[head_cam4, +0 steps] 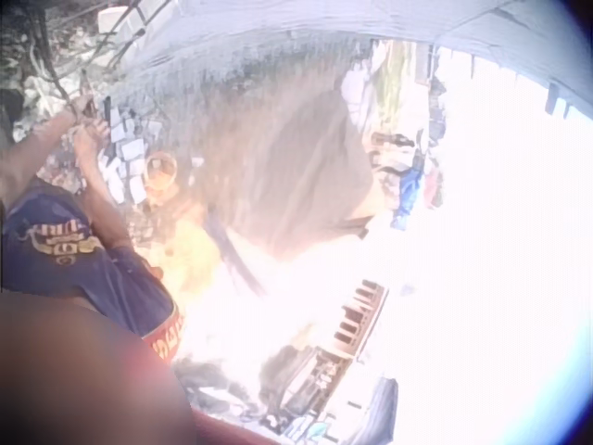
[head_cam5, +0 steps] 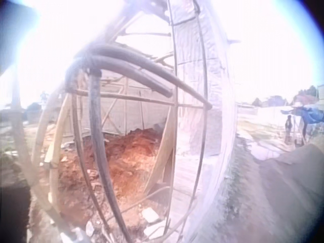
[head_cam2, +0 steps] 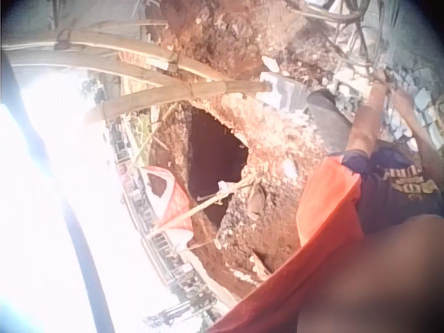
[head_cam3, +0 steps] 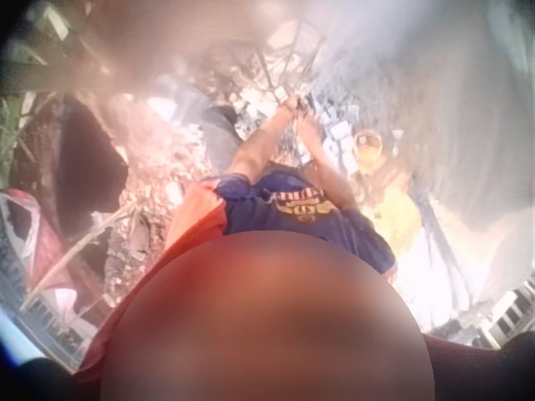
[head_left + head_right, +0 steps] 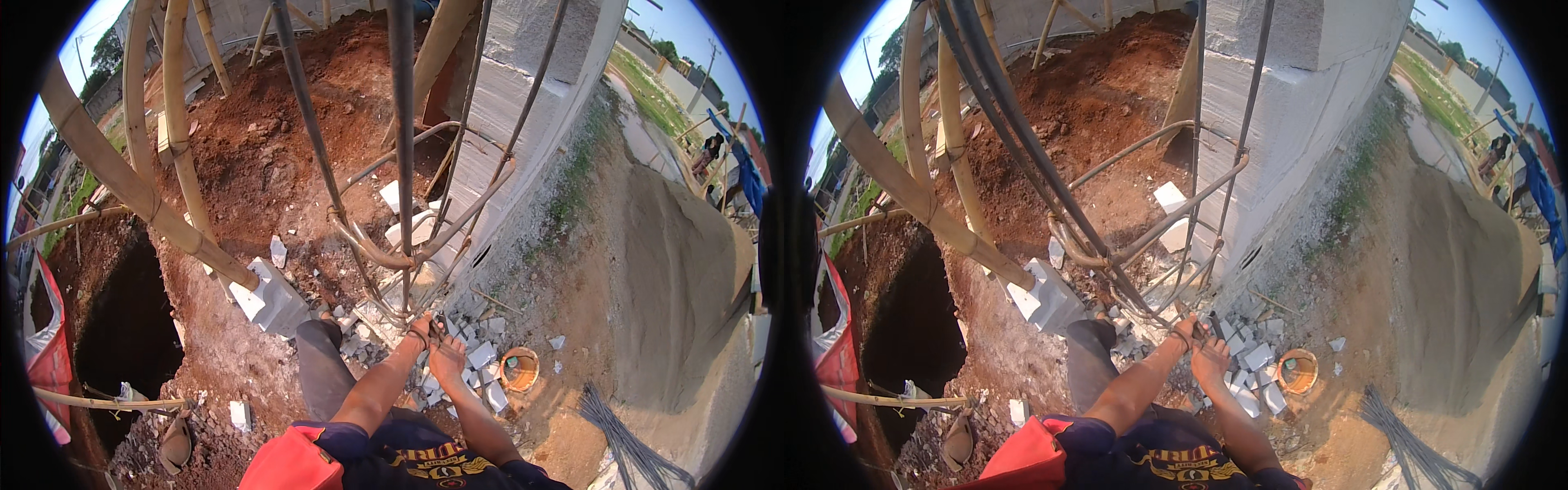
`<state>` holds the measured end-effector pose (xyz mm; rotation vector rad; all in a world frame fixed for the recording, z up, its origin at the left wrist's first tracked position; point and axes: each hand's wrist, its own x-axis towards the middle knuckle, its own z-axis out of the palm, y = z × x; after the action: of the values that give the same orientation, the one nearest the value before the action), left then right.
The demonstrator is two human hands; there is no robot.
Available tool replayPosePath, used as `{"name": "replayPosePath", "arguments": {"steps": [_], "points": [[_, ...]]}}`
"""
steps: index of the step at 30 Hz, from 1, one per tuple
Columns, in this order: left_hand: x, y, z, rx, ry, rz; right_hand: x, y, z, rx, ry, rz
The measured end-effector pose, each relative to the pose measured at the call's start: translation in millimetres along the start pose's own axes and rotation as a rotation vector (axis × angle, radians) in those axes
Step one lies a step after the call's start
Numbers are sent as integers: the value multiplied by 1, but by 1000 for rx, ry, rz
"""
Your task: The person assembles a metal scaffolding structure by hand, inserting and securing metal rods into a frame. They repeatedly adjust and tighten connections between vertical and horizontal bars.
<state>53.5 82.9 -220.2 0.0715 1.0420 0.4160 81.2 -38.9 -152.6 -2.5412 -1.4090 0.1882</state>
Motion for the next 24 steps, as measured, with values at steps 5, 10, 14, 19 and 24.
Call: {"name": "replayPosePath", "arguments": {"steps": [5, 10, 14, 19, 24], "points": [[-14, 4, -2, 169, -46, 76, 22, 7, -1, -29, -213, -128], [-10, -9, -18, 182, -17, 184, 33, 20, 6, 265, -464, 129], [-18, -6, -27, 352, -45, 140, 37, 31, 10, 969, -721, 499], [-13, -5, -15, -20, -112, 35, 32, 36, 0, 1046, -769, 623], [-8, -6, -13, -42, -276, 26, 0, 11, 8, 43, 74, -20]]}}
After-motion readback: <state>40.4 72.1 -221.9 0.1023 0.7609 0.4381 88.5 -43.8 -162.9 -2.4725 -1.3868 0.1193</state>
